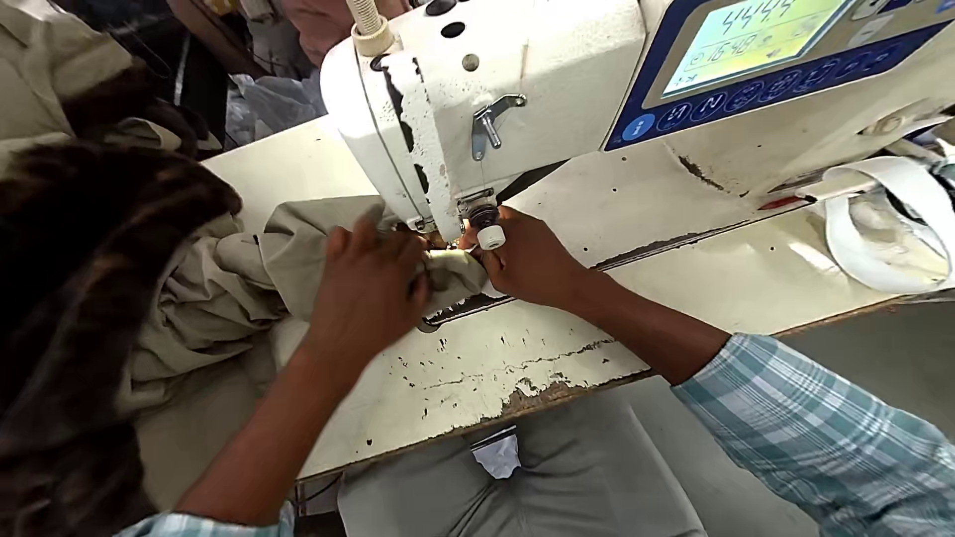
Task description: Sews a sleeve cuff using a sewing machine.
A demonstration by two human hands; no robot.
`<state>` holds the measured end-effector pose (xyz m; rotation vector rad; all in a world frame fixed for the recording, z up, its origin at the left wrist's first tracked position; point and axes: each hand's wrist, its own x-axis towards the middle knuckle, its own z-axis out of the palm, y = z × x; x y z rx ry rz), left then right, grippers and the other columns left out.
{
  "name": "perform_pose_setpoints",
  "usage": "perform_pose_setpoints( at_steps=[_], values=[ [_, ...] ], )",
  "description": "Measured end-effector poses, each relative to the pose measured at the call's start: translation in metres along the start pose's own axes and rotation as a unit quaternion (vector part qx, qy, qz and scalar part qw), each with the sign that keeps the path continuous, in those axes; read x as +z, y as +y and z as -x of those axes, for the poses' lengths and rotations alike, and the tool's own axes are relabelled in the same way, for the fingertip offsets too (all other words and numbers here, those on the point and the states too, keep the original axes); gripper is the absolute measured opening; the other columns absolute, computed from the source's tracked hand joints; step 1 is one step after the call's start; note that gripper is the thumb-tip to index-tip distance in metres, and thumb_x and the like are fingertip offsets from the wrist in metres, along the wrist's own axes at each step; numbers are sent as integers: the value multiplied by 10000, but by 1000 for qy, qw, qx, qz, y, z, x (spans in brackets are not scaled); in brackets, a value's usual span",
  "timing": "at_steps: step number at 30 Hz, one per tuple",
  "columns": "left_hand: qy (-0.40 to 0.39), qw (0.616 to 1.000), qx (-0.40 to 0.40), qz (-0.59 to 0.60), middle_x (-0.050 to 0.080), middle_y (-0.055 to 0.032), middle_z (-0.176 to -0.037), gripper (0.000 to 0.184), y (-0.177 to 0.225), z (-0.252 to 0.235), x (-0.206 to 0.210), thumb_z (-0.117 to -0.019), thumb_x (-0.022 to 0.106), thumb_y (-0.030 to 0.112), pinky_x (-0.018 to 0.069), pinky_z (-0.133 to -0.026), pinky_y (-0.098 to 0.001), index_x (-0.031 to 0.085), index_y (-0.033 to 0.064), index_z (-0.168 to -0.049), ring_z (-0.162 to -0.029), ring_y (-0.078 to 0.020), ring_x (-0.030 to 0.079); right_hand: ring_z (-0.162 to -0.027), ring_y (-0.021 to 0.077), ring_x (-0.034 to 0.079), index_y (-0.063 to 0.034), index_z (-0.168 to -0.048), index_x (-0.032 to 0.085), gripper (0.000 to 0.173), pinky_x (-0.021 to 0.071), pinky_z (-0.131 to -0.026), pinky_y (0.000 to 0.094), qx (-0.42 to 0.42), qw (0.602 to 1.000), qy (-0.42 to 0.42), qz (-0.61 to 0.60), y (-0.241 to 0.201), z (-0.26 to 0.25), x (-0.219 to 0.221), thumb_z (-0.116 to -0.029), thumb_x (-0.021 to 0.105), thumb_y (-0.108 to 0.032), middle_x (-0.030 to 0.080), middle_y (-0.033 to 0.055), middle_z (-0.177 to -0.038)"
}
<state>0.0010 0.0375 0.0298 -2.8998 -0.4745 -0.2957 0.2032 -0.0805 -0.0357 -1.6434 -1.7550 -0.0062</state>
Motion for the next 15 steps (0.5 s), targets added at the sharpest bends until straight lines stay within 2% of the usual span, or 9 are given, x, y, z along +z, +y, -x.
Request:
perform_pose_setpoints(
  at_steps=[1, 4, 5, 7, 9, 12, 15],
  values=[
    [6, 1000, 21, 0, 736, -99, -1075, 328, 11, -2, 1, -948, 567, 306, 456, -822, -560, 746, 110, -1141, -1054, -378, 631, -814, 277, 648, -97, -986, 728, 185, 515, -671, 428, -6, 1000, 0, -7, 2, 1, 1, -914, 559, -77, 697, 60, -833],
    [4, 999, 26, 38, 724, -70, -1034, 280, 23, 0, 4, -1008, 551, 310, 423, -830, -515, 741, 115, -1073, -1066, -340, 611, -812, 240, 637, -114, -972, 721, 111, 499, -686, 391, -28, 999, 11, -28, 4, 3, 4, -943, 616, -134, 706, 34, -861],
    [0, 998, 21, 52, 717, -62, -1022, 260, 24, 1, 4, -1008, 551, 280, 416, -825, -512, 747, 118, -1058, -1047, -337, 599, -842, 224, 650, -127, -1002, 739, 120, 520, -709, 378, -46, 998, 21, -30, 3, 3, 4, -952, 630, -133, 728, 25, -921],
    [1, 998, 18, 55, 726, -44, -1089, 244, 29, 4, 0, -992, 554, 224, 403, -807, -499, 764, 136, -1079, -1040, -330, 586, -920, 224, 699, -124, -1116, 766, 228, 571, -773, 364, -105, 993, 39, -29, 2, 3, 1, -960, 605, -85, 752, 58, -1039],
    [1, 999, 16, 45, 725, -26, -1127, 253, 35, 8, -3, -990, 550, 210, 383, -805, -486, 770, 146, -1097, -1041, -320, 576, -866, 223, 710, -103, -1117, 775, 240, 569, -737, 359, -139, 989, 41, -38, 1, 4, 1, -969, 590, -61, 758, 77, -971],
    [2, 997, 14, 73, 709, -1, -1028, 263, 33, 11, -3, -992, 515, 235, 371, -811, -482, 759, 149, -1034, -1015, -303, 556, -822, 225, 683, -97, -1021, 773, 233, 555, -698, 378, -118, 991, 33, -61, -3, 6, 5, -939, 566, -31, 720, 74, -894],
    [10, 994, 4, 112, 708, -3, -982, 293, 32, 15, -1, -1015, 506, 304, 379, -825, -463, 747, 140, -980, -1004, -285, 556, -806, 239, 694, -104, -967, 764, 216, 553, -666, 456, -19, 996, 37, -77, -1, 2, 4, -896, 570, -41, 716, 71, -877]
  ],
)
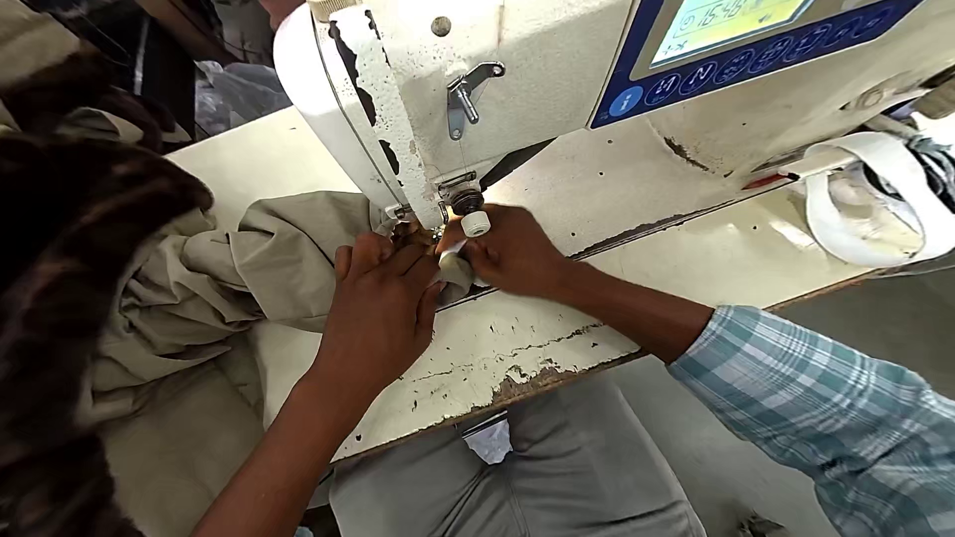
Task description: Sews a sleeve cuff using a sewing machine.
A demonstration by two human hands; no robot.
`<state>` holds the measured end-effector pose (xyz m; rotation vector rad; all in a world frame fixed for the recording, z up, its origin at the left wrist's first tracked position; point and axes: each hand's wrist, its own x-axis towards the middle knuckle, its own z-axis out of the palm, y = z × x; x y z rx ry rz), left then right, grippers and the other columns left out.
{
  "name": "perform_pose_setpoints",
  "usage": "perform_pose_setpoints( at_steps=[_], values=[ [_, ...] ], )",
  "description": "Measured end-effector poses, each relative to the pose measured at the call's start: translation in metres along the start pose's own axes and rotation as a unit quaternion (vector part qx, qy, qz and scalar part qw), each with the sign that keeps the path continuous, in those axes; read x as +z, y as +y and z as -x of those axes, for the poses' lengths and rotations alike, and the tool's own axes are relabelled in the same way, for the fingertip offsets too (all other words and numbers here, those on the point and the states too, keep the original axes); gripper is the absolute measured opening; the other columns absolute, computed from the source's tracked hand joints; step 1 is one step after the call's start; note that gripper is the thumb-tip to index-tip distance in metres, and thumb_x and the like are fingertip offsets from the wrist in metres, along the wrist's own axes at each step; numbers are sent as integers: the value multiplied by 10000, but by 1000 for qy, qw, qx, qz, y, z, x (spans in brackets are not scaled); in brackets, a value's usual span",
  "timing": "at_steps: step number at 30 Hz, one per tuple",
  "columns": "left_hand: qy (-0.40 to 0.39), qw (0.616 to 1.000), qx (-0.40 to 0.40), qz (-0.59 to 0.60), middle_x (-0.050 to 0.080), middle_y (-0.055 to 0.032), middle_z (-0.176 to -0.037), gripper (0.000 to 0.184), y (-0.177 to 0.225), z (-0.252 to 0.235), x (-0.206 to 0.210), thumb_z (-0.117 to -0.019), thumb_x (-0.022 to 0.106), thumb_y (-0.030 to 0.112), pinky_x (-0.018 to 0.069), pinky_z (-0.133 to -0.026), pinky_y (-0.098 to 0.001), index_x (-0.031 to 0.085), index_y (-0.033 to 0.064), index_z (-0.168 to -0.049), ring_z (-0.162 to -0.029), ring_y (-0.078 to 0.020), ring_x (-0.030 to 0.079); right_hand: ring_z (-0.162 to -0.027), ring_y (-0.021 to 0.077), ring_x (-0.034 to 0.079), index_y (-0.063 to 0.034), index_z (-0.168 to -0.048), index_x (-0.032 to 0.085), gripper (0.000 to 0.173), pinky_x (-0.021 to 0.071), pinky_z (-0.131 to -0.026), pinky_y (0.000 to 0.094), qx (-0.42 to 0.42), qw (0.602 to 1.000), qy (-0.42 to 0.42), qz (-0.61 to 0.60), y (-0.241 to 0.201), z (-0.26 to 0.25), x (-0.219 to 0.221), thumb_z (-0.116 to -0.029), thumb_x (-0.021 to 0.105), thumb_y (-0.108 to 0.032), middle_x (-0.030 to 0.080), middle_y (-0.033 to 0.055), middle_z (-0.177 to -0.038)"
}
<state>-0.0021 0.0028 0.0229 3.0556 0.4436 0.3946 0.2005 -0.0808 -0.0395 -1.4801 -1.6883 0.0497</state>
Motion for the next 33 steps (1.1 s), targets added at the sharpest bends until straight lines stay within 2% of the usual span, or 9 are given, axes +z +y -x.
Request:
perform_pose_setpoints(
  at_steps=[3, 7, 10, 12, 16, 21, 25, 29, 33],
  values=[
    [6, 1000, 7, 12, 661, -14, -855, 298, 7, 11, -1, -997, 495, 300, 380, -816, -453, 711, 130, -884, -944, -280, 553, -814, 219, 709, -111, -923, 760, 193, 541, -669, 486, 66, 997, 20, -21, 6, -3, -3, -852, 599, -30, 738, 44, -883],
    [5, 999, 36, -18, 634, -15, -795, 326, -4, 9, -5, -1000, 482, 333, 367, -800, -462, 690, 141, -839, -927, -296, 558, -913, 212, 614, -169, -1019, 806, 371, 514, -775, 389, -23, 997, -43, -61, 8, 3, -4, -841, 540, 20, 668, 51, -918],
    [-21, 997, 20, -67, 660, -94, -768, 549, -30, -1, -17, -996, 473, 572, 435, -745, -545, 684, 102, -808, -875, -384, 608, -918, 215, 608, -80, -984, 809, 332, 498, -804, 345, -61, 993, -69, -77, 11, 2, -7, -845, 544, 64, 659, 93, -892],
    [-20, 995, 11, -93, 638, -102, -774, 645, -43, -5, -22, -969, 449, 685, 380, -771, -531, 659, 100, -794, -871, -376, 568, -911, 203, 606, -62, -973, 801, 293, 495, -814, 339, -58, 992, -71, -87, 13, -2, -6, -869, 553, 56, 648, 87, -876],
    [11, 998, 45, -53, 703, -36, -895, 380, -16, -11, -17, -999, 557, 463, 384, -841, -532, 772, 150, -993, -978, -348, 576, -913, 115, 621, -97, -999, 800, 255, 498, -832, 295, -26, 988, -70, -133, 14, -3, -10, -909, 587, 9, 674, 29, -878],
    [47, 999, 12, 20, 670, 33, -896, 213, -3, -4, -2, -942, 597, 241, 320, -854, -498, 804, 195, -968, -1004, -281, 520, -850, 100, 685, -78, -918, 738, 74, 565, -759, 319, 31, 994, 18, -100, 4, -1, -12, -854, 727, -43, 728, 25, -919],
    [68, 997, 20, 23, 688, 43, -1032, 258, -5, -1, 2, -930, 547, 219, 315, -863, -502, 804, 214, -949, -1056, -276, 511, -835, 114, 624, -115, -844, 683, 127, 526, -668, 300, 33, 998, 38, -37, 3, 7, -21, -846, 766, -211, 619, 32, -930],
    [84, 994, 51, 45, 685, 40, -1042, 276, -11, 4, 14, -960, 530, 293, 301, -915, -505, 795, 220, -974, -1105, -264, 509, -965, 142, 628, -145, -1059, 778, 234, 553, -784, 335, -20, 997, -43, -68, 2, 14, -26, -877, 640, -195, 647, 31, -1009],
    [131, 981, 129, 55, 697, -7, -1102, 293, -37, 5, 41, -1002, 506, 324, 301, -1029, -474, 764, 188, -1013, -1196, -257, 525, -844, 150, 585, -153, -1066, 778, 300, 485, -629, 292, -40, 989, -140, 30, -5, 17, -26, -799, 646, -189, 600, 27, -974]
  ],
)
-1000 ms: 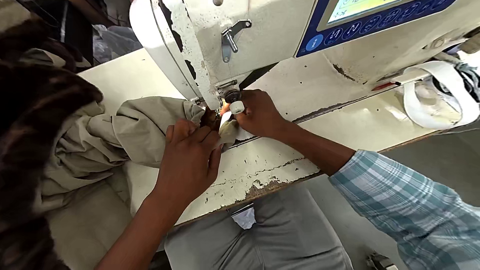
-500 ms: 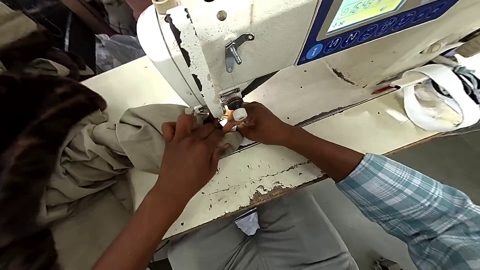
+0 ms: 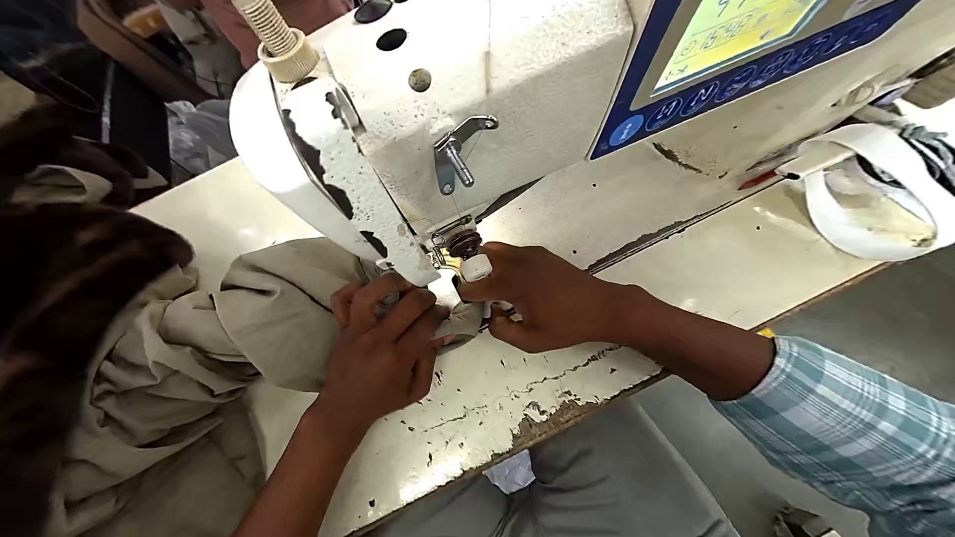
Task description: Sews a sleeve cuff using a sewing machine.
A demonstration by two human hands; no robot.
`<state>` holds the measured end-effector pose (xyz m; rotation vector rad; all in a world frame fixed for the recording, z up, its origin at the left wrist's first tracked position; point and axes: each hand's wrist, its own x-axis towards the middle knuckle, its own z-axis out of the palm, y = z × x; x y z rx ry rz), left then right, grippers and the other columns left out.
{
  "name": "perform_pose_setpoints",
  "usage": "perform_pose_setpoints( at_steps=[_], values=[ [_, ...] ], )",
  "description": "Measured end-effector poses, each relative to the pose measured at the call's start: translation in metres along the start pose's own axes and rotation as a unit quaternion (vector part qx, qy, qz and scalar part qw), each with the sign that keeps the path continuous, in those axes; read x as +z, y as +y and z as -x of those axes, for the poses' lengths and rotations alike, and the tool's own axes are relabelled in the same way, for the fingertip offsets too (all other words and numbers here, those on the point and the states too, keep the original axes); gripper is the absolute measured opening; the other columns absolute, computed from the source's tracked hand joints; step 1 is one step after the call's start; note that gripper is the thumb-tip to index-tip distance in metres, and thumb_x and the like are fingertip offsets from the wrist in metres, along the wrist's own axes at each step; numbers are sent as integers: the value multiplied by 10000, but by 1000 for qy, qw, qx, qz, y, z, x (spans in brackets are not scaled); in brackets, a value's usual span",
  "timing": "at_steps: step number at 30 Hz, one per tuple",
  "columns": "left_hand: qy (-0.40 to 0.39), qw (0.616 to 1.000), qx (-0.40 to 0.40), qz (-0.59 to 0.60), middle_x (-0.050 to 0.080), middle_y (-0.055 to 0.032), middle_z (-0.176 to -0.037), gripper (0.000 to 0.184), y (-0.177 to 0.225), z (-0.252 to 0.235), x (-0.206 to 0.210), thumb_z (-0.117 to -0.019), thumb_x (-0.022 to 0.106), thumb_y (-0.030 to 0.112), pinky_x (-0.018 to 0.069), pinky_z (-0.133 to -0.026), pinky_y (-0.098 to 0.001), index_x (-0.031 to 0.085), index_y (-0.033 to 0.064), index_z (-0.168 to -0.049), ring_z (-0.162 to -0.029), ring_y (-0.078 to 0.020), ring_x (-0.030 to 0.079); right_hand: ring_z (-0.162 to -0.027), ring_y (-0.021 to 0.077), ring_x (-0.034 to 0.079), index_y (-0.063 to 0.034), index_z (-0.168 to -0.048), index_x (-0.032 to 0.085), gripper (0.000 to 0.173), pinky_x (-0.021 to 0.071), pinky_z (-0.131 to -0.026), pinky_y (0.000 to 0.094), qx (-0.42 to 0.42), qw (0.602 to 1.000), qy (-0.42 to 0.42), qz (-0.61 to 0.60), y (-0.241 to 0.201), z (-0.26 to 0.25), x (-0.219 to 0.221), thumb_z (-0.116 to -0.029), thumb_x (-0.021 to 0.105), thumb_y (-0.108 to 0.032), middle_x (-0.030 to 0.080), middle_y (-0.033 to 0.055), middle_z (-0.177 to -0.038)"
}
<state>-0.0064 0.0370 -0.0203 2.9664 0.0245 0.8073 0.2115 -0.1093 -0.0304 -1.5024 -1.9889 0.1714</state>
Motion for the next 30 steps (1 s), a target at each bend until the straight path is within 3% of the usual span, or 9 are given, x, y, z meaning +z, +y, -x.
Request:
perform_pose_setpoints(
  at_steps=[3, 6, 8, 11, 15, 18, 21, 26, 30],
  values=[
    [17, 999, 36, 7, 734, -35, -1071, 315, -32, 0, 12, -1004, 488, 310, 345, -1017, -489, 763, 157, -1027, -1102, -253, 603, -816, 135, 585, -106, -1086, 769, 342, 488, -629, 276, 18, 1000, -8, -24, -1, -2, -1, -766, 650, -114, 585, 34, -948],
    [-12, 999, 33, 1, 733, -54, -1008, 329, -31, -8, 3, -975, 495, 287, 378, -903, -512, 783, 144, -1044, -965, -273, 609, -793, 136, 580, -86, -1066, 755, 336, 490, -630, 292, 34, 997, 3, -76, 1, -2, -1, -756, 632, -53, 580, 46, -942],
    [-41, 999, 1, -26, 709, -60, -1054, 331, -10, -11, -9, -999, 493, 331, 391, -912, -529, 771, 158, -1047, -1005, -290, 607, -826, 146, 594, -93, -1053, 754, 312, 512, -657, 307, 37, 995, 19, -94, 3, -2, 1, -776, 626, -28, 589, 48, -952],
    [-97, 994, -47, -15, 730, 60, -1211, 324, 17, -16, -23, -989, 508, 365, 346, -931, -501, 776, 205, -1079, -1115, -219, 595, -879, 172, 624, -99, -1005, 770, 296, 542, -709, 326, 32, 996, 33, -80, 0, -6, 2, -789, 623, 39, 612, 52, -940],
    [-160, 986, -46, 11, 734, 57, -1171, 317, 34, -25, -30, -963, 522, 323, 343, -954, -515, 767, 174, -1099, -1179, -239, 578, -863, 202, 600, -119, -869, 754, 262, 509, -690, 345, 20, 999, 23, -32, -1, -9, 1, -765, 631, 87, 614, 35, -882],
    [-214, 976, -34, 11, 721, 39, -1191, 323, 35, -35, -33, -952, 538, 297, 348, -974, -546, 749, 152, -1149, -1196, -236, 578, -889, 174, 625, -113, -917, 780, 307, 529, -720, 373, 83, 987, 87, -109, 8, -6, -3, -785, 557, 50, 658, 29, -912],
    [-257, 966, -24, 5, 712, 33, -1245, 295, 36, -43, -36, -943, 571, 278, 346, -1001, -569, 752, 148, -1137, -1232, -233, 580, -755, 47, 599, -88, -1021, 702, 163, 497, -651, 258, 192, 957, 106, -189, 16, -15, -18, -921, 574, -84, 664, -22, -900],
    [-262, 965, -4, 11, 726, 18, -1158, 239, 38, -43, -34, -919, 576, 272, 330, -1021, -589, 752, 149, -1023, -1221, -225, 598, -766, 313, 654, -40, -811, 663, 299, 461, -629, 542, 295, 955, 27, -30, 5, -53, -17, -907, 709, -319, 645, 126, -766],
    [-251, 968, 10, 15, 732, 8, -1140, 262, 36, -38, -32, -915, 553, 275, 328, -1031, -596, 757, 142, -1013, -1208, -223, 616, -750, 336, 662, -36, -731, 623, 354, 448, -599, 536, 298, 952, 75, 14, 8, -59, -4, -874, 728, -342, 638, 147, -743]
  ],
)
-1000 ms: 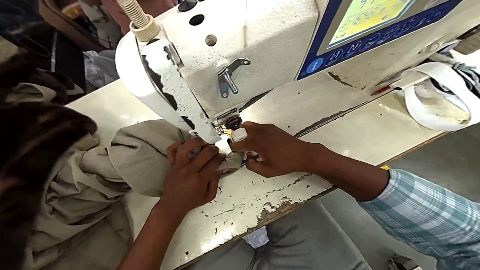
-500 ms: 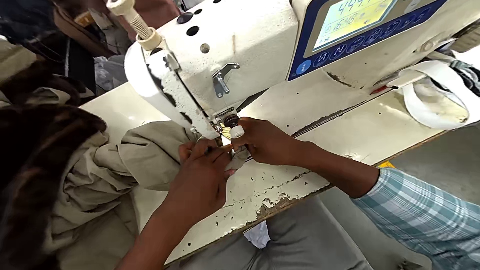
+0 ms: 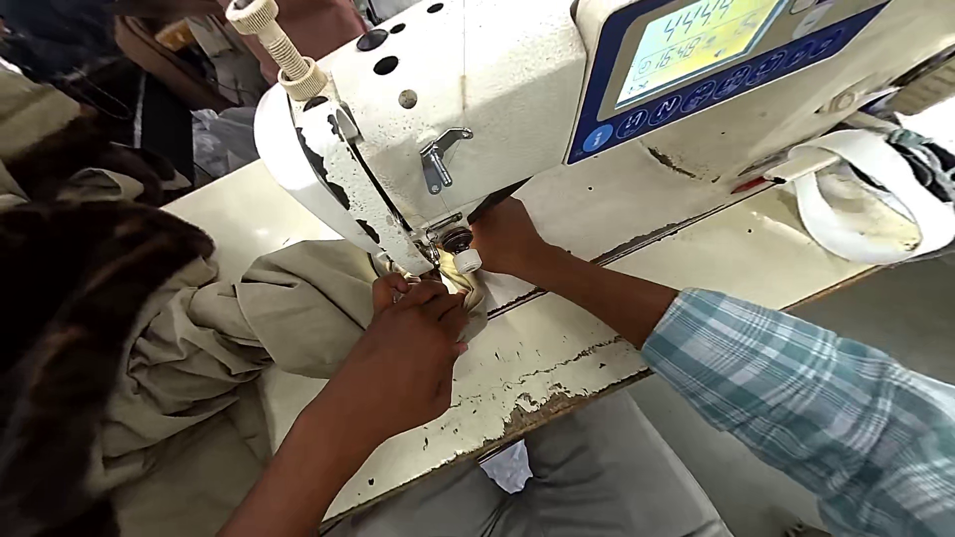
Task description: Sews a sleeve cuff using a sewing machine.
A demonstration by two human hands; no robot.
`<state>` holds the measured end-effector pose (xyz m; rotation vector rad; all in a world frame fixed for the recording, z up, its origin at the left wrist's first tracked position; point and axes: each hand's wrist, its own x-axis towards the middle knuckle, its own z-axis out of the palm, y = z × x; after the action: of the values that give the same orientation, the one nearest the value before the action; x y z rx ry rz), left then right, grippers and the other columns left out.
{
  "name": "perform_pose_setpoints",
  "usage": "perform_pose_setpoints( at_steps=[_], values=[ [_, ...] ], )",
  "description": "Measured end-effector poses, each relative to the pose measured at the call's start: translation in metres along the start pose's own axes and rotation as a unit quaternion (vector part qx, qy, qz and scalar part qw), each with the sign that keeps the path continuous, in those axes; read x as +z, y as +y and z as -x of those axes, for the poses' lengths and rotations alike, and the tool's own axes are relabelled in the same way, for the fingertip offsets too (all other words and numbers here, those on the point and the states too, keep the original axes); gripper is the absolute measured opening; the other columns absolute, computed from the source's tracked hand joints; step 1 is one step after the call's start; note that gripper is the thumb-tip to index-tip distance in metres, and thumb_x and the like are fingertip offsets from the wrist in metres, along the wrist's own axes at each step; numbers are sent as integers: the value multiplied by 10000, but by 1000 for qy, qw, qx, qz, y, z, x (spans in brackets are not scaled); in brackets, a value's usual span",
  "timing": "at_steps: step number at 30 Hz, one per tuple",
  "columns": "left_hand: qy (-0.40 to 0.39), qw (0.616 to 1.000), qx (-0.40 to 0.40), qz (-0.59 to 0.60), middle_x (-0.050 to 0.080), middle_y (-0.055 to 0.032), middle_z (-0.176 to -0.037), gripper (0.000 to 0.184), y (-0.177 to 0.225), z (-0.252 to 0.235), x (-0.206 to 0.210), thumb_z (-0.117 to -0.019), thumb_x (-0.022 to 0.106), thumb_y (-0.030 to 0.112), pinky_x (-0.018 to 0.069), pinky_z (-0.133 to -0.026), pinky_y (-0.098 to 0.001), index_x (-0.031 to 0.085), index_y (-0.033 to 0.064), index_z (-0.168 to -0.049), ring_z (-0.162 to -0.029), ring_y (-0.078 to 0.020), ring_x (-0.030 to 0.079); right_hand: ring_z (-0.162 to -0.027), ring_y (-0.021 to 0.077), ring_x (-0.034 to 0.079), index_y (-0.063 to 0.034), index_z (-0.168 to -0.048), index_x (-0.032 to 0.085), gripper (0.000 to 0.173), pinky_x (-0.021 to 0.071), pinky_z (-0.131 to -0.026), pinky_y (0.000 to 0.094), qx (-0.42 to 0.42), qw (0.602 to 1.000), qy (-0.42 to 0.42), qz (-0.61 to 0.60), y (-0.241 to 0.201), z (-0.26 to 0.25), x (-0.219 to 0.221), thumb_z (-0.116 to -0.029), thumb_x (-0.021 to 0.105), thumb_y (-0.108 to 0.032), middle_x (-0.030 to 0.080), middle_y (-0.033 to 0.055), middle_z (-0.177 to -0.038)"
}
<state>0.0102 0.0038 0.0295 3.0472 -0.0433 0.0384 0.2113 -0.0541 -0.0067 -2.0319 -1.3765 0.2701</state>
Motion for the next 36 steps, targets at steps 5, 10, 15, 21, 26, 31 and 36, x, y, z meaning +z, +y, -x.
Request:
perform_pose_setpoints(
  at_steps=[5, 10, 15, 21, 26, 31, 36],
  values=[
    [-11, 1000, -28, -3, 726, -3, -1159, 303, 4, -2, 2, -916, 565, 275, 307, -1080, -621, 746, 120, -1103, -1231, -224, 611, -627, 124, 543, -122, -742, 628, 194, 424, -585, 379, -15, 992, 15, -124, 19, 12, -11, -871, 706, -245, 558, -18, -667],
    [5, 1000, -29, -3, 726, 16, -1076, 239, 5, -3, 5, -896, 589, 281, 330, -1048, -604, 741, 141, -1017, -1183, -209, 626, -626, 140, 609, -156, -785, 685, 299, 481, -570, 409, -42, 993, -108, -14, 5, 42, -23, -909, 709, -427, 613, -29, -664],
    [0, 999, -35, 9, 726, -5, -1062, 233, 5, -2, 5, -898, 589, 278, 324, -1058, -631, 745, 133, -994, -1198, -232, 624, -632, 169, 550, -82, -762, 646, 245, 431, -584, 408, -2, 980, -171, -102, -2, 29, -29, -948, 671, -240, 557, 24, -665],
    [1, 999, -40, 18, 723, 6, -1064, 261, 3, -2, 5, -904, 579, 304, 321, -1052, -602, 740, 138, -1022, -1195, -222, 615, -708, 125, 632, -134, -982, 701, 100, 541, -592, 359, -126, 988, -9, -84, 11, 53, -11, -912, 633, -111, 672, 0, -967],
    [37, 998, -43, 17, 727, 38, -1066, 337, 0, -1, 7, -944, 517, 336, 337, -1026, -582, 750, 156, -1108, -1155, -192, 626, -885, 145, 567, -188, -1185, 672, 371, 482, -678, 313, -258, 958, -127, -4, 26, 63, -26, -817, 627, -163, 642, -40, -1013],
    [74, 994, -76, 12, 736, 44, -1056, 357, 1, -3, 5, -986, 467, 383, 347, -992, -576, 751, 179, -1057, -1167, -190, 634, -869, 229, 572, -146, -1089, 735, 345, 456, -647, 351, -315, 933, -110, 137, 7, 47, -30, -800, 761, -333, 637, 17, -930],
    [76, 994, -84, -3, 730, 30, -1032, 347, 8, 0, 4, -977, 464, 358, 329, -1001, -570, 750, 168, -1026, -1142, -200, 630, -958, 263, 604, -147, -984, 736, 195, 505, -720, 392, -394, 903, -110, 132, 13, 30, -30, -821, 774, -246, 670, 30, -994]
  ],
)
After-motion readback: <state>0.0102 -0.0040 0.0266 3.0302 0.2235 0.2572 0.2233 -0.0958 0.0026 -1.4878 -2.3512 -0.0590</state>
